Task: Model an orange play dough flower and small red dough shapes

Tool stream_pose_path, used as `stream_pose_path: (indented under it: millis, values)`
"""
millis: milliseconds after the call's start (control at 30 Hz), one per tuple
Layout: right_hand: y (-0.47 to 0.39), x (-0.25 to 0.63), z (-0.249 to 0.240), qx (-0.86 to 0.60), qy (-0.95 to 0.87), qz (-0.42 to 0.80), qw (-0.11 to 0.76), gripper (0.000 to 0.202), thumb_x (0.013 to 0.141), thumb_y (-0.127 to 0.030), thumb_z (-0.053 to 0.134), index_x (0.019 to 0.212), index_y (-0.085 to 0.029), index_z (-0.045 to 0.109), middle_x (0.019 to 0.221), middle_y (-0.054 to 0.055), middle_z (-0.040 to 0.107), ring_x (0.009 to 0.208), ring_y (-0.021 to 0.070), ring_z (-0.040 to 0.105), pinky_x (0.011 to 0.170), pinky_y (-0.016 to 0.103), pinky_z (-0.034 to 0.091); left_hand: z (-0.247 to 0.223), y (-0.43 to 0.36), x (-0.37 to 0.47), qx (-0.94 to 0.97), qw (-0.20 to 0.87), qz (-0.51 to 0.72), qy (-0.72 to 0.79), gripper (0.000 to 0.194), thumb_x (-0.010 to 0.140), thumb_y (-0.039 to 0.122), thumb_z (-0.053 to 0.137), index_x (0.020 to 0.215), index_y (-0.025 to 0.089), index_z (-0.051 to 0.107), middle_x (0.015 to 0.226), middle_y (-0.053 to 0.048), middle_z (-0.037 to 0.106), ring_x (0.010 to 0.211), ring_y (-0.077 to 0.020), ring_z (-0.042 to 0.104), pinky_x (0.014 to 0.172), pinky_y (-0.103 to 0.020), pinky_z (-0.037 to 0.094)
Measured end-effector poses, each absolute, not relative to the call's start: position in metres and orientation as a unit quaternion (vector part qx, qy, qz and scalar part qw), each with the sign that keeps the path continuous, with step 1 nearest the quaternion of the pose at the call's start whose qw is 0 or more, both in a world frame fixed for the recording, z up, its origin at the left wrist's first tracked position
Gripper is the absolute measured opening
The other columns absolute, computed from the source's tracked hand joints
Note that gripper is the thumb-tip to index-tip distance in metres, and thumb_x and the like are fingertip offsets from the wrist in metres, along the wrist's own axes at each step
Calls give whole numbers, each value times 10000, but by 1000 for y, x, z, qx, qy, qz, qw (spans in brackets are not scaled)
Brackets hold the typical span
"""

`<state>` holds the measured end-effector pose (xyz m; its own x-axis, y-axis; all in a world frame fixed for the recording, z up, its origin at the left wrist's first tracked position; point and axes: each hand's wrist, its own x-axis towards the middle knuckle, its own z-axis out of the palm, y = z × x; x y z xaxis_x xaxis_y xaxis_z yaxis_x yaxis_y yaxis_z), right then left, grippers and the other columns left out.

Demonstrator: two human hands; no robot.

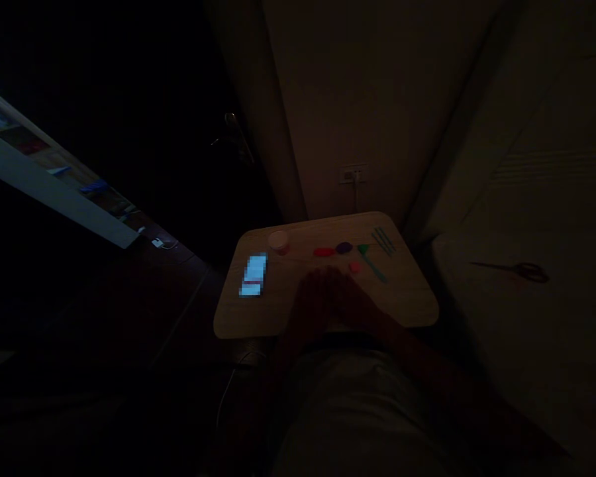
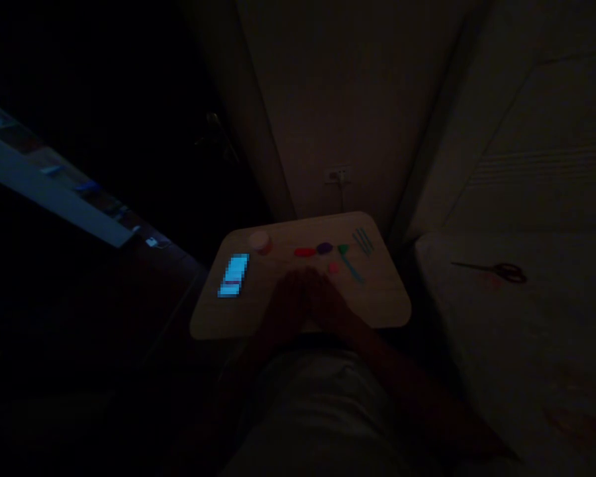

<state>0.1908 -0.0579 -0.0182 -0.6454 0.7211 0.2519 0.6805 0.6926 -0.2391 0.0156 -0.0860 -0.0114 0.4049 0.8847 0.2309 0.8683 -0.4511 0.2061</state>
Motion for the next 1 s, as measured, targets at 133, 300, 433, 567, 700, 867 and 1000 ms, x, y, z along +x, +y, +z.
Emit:
stream_pose_path:
  millis: [133,300,433,567,700,867,1000]
  values:
    - [-22,182,-20,-412,-895,55,160,619,955,-175,440,1533,38,374,1597,297,362,1521,385,310,1207,604,289,-10,-53,11,836,11,158,526,586,1034,361,400,1542,77,337,1619,-222,367,1541,-343,293,1245,-569,271]
    - [-8,178,-19,-414,-893,53,168,598,942,-145,440,1516,21,409,1585,287,391,1509,364,343,1200,582,319,-7,-38,10,836,0,145,529,603,1032,375,410,1535,48,344,1624,-245,343,1556,-354,248,1247,-575,262]
    - [-32,184,-20,-407,-895,47,173,626,946,-170,466,1529,42,380,1606,288,349,1522,400,302,1210,610,292,-7,-59,13,839,-1,128,528,622,1028,380,424,1556,71,314,1642,-232,316,1561,-369,228,1245,-593,251]
    - [-72,195,-20,-385,-905,50,173,648,952,-178,473,1557,14,344,1626,260,330,1537,360,284,1232,572,290,-6,-99,17,848,8,118,517,769,996,436,505,1600,61,210,1665,-237,258,1570,-396,174,1255,-596,230]
    - [-99,201,-20,-381,-905,55,180,700,939,-224,520,1569,7,321,1641,259,299,1550,360,249,1242,574,276,-6,-127,20,846,19,128,517,879,956,454,579,1616,66,147,1673,-243,229,1583,-388,115,1252,-607,238]
    - [-77,196,-19,-373,-910,40,177,670,961,-223,472,1562,30,323,1619,279,330,1542,356,274,1231,567,299,-7,-107,16,842,27,139,521,751,1002,424,495,1605,82,207,1666,-223,269,1577,-359,177,1261,-592,232]
    - [-36,186,-19,-397,-905,37,149,610,956,-183,459,1514,56,403,1579,313,377,1507,375,345,1210,580,316,-8,-69,11,837,21,133,530,653,1034,407,407,1577,68,282,1659,-219,291,1572,-342,209,1266,-565,238]
